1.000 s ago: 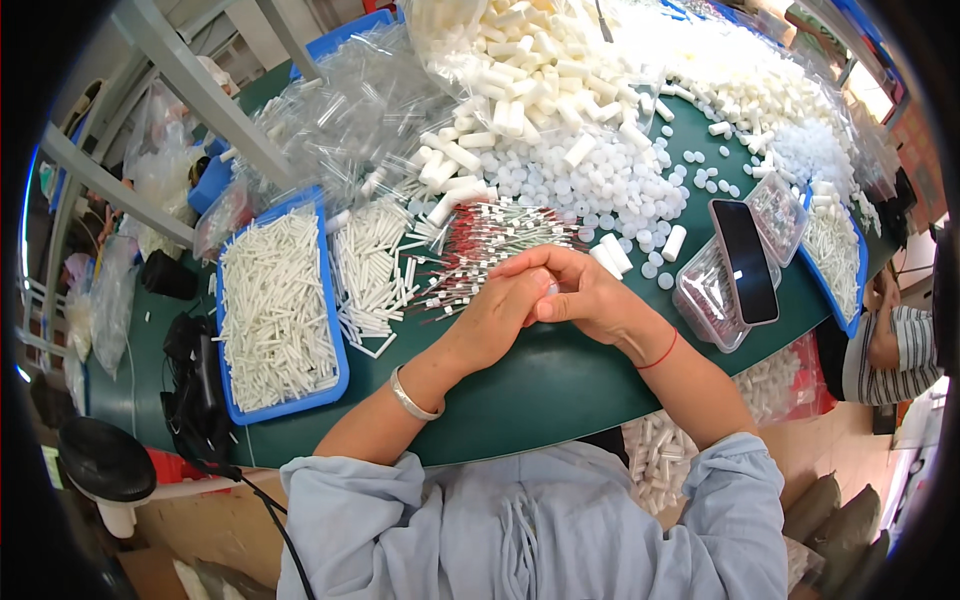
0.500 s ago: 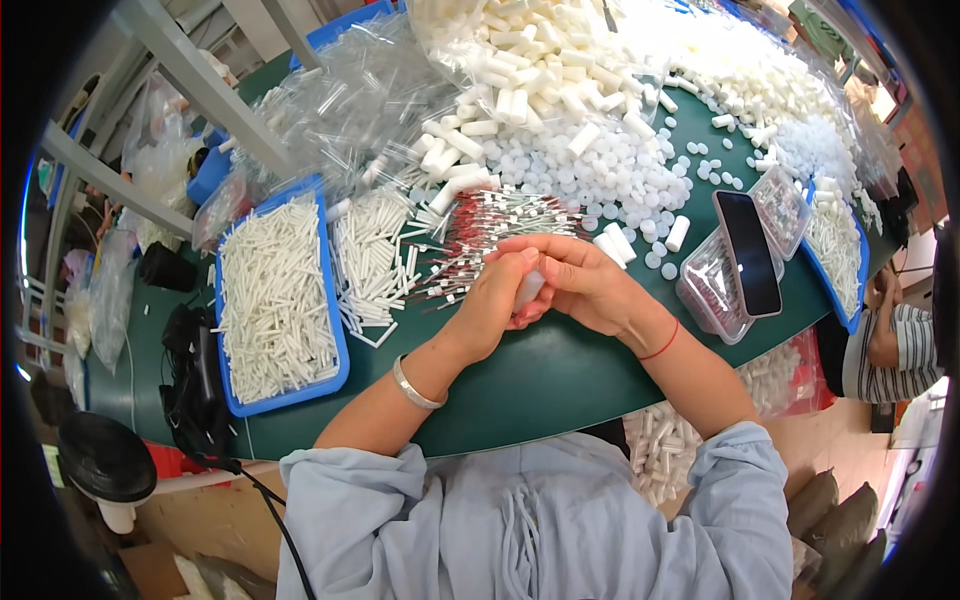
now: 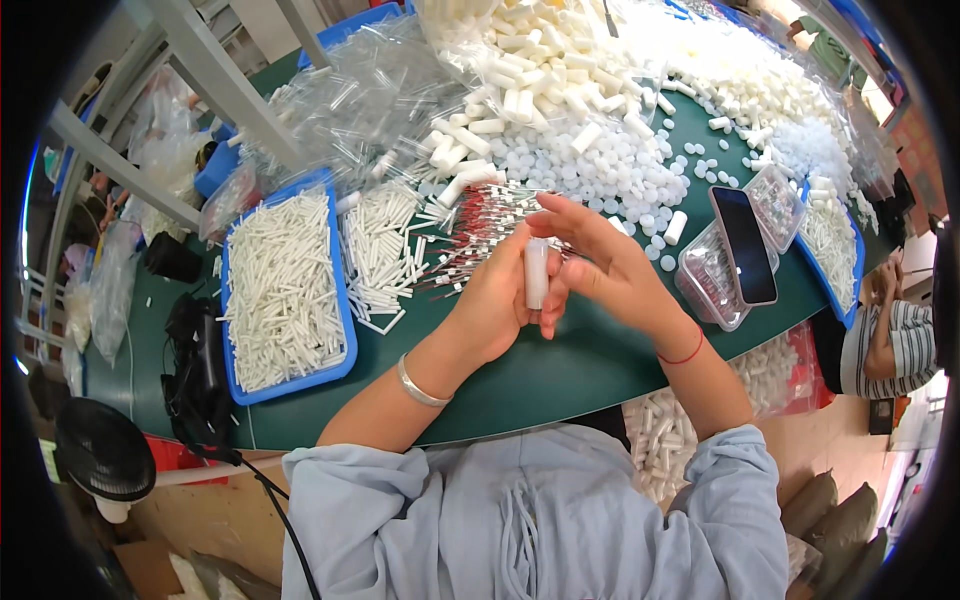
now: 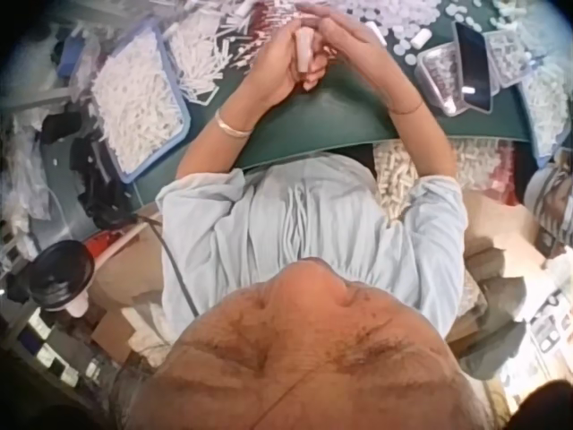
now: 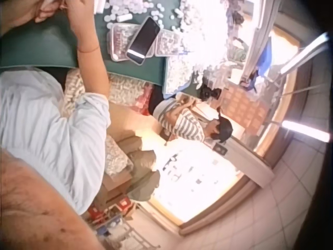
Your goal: The person assembles electronic components by hand, inserting wire pins and cotton cylinders into small white tubes, attaching plastic caps, and placing the assembled units into a bag.
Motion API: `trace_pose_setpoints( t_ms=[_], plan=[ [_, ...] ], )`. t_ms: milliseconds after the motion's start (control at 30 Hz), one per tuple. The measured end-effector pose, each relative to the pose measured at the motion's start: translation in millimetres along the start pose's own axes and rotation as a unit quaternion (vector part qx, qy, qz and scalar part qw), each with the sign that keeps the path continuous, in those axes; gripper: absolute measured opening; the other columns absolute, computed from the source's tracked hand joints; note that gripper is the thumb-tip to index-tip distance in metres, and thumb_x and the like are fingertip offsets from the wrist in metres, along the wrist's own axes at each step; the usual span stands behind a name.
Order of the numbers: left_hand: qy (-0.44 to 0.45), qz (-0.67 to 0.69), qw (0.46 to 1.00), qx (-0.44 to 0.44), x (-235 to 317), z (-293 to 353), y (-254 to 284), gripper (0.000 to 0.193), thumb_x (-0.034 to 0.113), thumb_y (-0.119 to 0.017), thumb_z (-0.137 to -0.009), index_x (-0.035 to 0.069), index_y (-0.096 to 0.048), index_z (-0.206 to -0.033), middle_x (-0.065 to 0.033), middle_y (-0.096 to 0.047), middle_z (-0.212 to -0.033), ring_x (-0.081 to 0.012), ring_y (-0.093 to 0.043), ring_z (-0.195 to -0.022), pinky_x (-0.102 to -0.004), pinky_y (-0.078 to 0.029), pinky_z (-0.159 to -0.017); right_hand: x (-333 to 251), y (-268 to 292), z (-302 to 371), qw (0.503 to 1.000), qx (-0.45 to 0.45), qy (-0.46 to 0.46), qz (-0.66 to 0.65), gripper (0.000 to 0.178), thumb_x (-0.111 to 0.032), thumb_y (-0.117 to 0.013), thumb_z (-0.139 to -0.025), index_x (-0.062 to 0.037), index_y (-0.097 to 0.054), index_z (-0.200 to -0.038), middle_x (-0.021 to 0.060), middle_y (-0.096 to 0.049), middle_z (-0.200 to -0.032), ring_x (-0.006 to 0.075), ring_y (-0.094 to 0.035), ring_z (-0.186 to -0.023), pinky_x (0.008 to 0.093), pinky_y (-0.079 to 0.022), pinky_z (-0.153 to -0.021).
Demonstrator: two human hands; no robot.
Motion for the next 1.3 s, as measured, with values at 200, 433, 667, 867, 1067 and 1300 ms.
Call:
trace_pose_setpoints(
  t_ms=[200,433,667,867,1067,1300],
  plan=[
    [0.018,0.062,0.996,-0.069,-25.0,13.5,-4.0,0.052,0.046,-0.02,-0.103,0.006,-0.05,-0.09,-0.0075,-0.054,-0.067,-0.0206,-0.055,-0.064,-0.0362,-0.049,-0.07,-19.6,-27.1,43.4,0.927,0.016,0.086,0.365,0.077,-0.009,-0.077,-0.066,-0.0003,-0.042,-0.135,0.0166,-0.054,-0.12,0.0301,-0.056,-0.106,0.0364,-0.046,-0.091],
    [0.162,0.038,0.979,-0.12,-82.4,24.6,-19.7,0.059,0.047,-0.019,-0.103,0.004,-0.057,-0.093,-0.0093,-0.062,-0.075,-0.0184,-0.061,-0.066,-0.0307,-0.051,-0.063,-2.0,-40.8,110.9,0.9,0.084,0.089,0.419,0.078,-0.004,-0.07,-0.063,0.001,-0.041,-0.135,0.0186,-0.052,-0.119,0.0316,-0.054,-0.102,0.0362,-0.046,-0.088],
    [0.245,-0.072,0.95,-0.178,-97.9,35.5,-19.8,0.063,0.051,-0.026,-0.101,-0.002,-0.044,-0.131,-0.0143,-0.063,-0.102,-0.018,-0.06,-0.09,-0.0319,-0.049,-0.085,5.3,-35.4,195.9,0.884,0.245,-0.005,0.397,0.068,-0.003,-0.07,-0.063,0.0023,-0.047,-0.127,0.0171,-0.054,-0.115,0.0301,-0.056,-0.103,0.0378,-0.045,-0.09],
    [0.093,-0.231,0.959,-0.133,-52.5,34.1,-10.1,0.04,0.031,-0.043,-0.1,0.001,-0.049,-0.126,-0.0111,-0.064,-0.098,-0.013,-0.06,-0.085,-0.0266,-0.049,-0.08,50.0,-18.9,305.7,0.823,0.364,-0.2,0.388,0.061,-0.007,-0.07,-0.069,0.0036,-0.049,-0.125,0.0173,-0.057,-0.116,0.0265,-0.057,-0.103,0.0363,-0.045,-0.09],
    [-0.158,-0.554,0.811,0.101,26.1,31.4,26.7,0.021,0.013,-0.06,-0.091,0.004,-0.063,-0.109,-0.0049,-0.062,-0.088,-0.0086,-0.056,-0.074,-0.0241,-0.047,-0.067,107.0,16.0,409.6,0.747,0.272,-0.357,0.491,0.072,-0.026,-0.072,-0.077,0.0063,-0.041,-0.134,0.024,-0.055,-0.125,0.0359,-0.056,-0.11,0.0416,-0.045,-0.092],
    [-0.256,-0.794,0.493,0.245,83.8,5.5,136.8,0.016,0.016,-0.058,-0.086,0.007,-0.069,-0.094,-0.0113,-0.066,-0.092,-0.0307,-0.062,-0.085,-0.0403,-0.049,-0.076,-20.3,3.0,204.0,0.883,0.203,-0.09,0.414,0.026,-0.004,-0.068,-0.08,-0.0004,-0.064,-0.105,0.0164,-0.063,-0.112,0.0292,-0.063,-0.096,0.0345,-0.05,-0.083]
  ],
)
Point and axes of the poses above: each hand's wrist, its own z-axis away from the middle knuckle, its own y-axis out of the back of the hand, x = y × z, the point moved 2 cm from there along -z, towards the middle knuckle
